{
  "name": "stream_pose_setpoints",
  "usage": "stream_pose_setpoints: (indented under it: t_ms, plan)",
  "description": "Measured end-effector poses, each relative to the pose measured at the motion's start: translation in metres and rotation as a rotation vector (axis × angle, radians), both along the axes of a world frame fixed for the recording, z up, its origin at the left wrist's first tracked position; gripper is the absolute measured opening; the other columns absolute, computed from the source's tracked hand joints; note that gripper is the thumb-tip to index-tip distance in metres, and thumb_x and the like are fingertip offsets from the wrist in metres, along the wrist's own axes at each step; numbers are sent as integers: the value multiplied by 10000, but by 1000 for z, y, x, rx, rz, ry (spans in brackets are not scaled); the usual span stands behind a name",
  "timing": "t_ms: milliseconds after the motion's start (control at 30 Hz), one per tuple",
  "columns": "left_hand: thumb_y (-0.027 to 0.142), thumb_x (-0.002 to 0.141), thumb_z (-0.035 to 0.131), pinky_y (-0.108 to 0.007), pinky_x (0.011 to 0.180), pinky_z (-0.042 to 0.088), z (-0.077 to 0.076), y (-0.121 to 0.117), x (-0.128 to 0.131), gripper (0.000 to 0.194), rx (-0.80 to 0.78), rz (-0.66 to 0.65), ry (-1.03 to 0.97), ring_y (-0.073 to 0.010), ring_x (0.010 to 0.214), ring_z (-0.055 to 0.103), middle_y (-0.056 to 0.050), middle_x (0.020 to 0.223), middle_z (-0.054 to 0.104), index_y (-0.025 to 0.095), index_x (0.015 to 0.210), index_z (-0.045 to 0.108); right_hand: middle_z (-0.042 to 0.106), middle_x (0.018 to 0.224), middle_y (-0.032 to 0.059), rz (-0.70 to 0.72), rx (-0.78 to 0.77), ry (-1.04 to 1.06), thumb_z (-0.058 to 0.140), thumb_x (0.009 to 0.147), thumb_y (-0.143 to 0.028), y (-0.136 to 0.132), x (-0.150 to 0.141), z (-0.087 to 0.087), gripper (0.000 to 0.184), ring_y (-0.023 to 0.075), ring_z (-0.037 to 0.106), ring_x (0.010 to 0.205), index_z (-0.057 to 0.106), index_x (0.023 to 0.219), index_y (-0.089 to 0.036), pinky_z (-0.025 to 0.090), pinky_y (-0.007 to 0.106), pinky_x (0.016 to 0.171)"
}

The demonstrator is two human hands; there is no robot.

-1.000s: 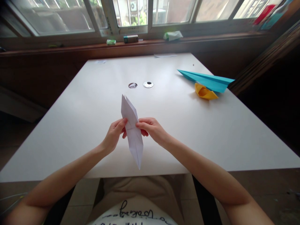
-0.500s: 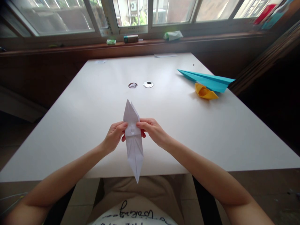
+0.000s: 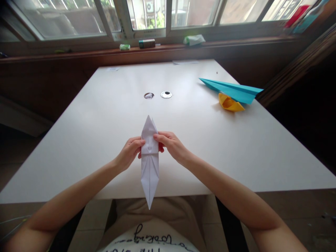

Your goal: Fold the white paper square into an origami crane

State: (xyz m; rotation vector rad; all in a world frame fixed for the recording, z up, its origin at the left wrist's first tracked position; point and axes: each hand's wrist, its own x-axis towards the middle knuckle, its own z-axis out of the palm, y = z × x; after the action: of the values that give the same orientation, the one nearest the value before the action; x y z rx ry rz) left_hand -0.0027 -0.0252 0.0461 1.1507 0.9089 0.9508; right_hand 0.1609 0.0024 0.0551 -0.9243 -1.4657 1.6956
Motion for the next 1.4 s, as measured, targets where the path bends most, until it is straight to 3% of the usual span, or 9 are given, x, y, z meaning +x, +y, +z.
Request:
stream_pose_setpoints:
  t_ms: [167,267,433,667,767,900,1033,1233,1400]
  plan:
    - [356,772,611,-210,501,329,3,1,-2,200,211,296,162,-76,537,426,15,616,568,165,756,664,337,469,-56,-144,254,-107,516,835,-379,-4,0,2,325,69,309,446,523,592,-163,257,233,439]
    - [353,780,613,-221,479,345,4,-4,-4,197,393,416,273,-75,477,425,25,554,565,187,827,707,442,466,-43,-261,527,-192,497,866,-324,-12,2,3,304,75,392,431,553,603,-182,343,233,453]
    - [287,817,574,-243,568,467,3,-14,-8,175,720,448,320,-124,591,598,-29,734,698,234,895,721,708,748,35,-266,943,-268,445,891,-261,-21,9,4,244,145,644,633,681,944,-232,507,267,585]
    - [182,777,617,-288,731,509,-1,-13,-9,198,908,444,297,-170,814,648,-41,881,718,254,942,701,717,961,52,-294,1214,-289,432,897,-209,-20,13,6,310,169,678,822,638,1124,-252,538,271,706]
    - [203,776,613,-297,776,499,-1,-12,-7,260,800,358,169,-177,877,633,-67,984,694,233,1032,648,719,950,58,-334,1222,-313,428,900,-232,-19,14,5,306,177,682,815,648,1112,-252,545,277,701]
    - [327,837,502,-291,706,498,3,-8,-5,385,403,256,-141,-175,862,628,-53,1015,666,257,1212,455,715,959,58,-349,1185,-338,436,896,-233,-16,15,4,296,179,678,841,659,1088,-260,547,284,723]
    - [479,830,486,-257,628,471,8,2,-4,410,105,268,-170,-162,753,616,-57,856,670,172,1095,541,710,977,49,-226,1172,-329,473,880,-215,-12,12,5,275,183,662,911,652,1084,-259,546,310,784]
    - [371,756,640,-204,538,403,6,8,-5,216,123,398,-46,-73,577,487,-2,706,627,165,820,666,709,965,42,-171,1017,-291,427,881,-157,-8,8,3,284,154,666,869,649,1035,-245,546,288,753]
    - [367,762,634,-209,520,415,7,6,-4,222,184,401,52,-94,610,522,-18,727,651,172,854,683,696,842,42,-206,520,-105,521,853,-283,-6,6,4,311,153,656,757,522,1151,-194,551,320,711]
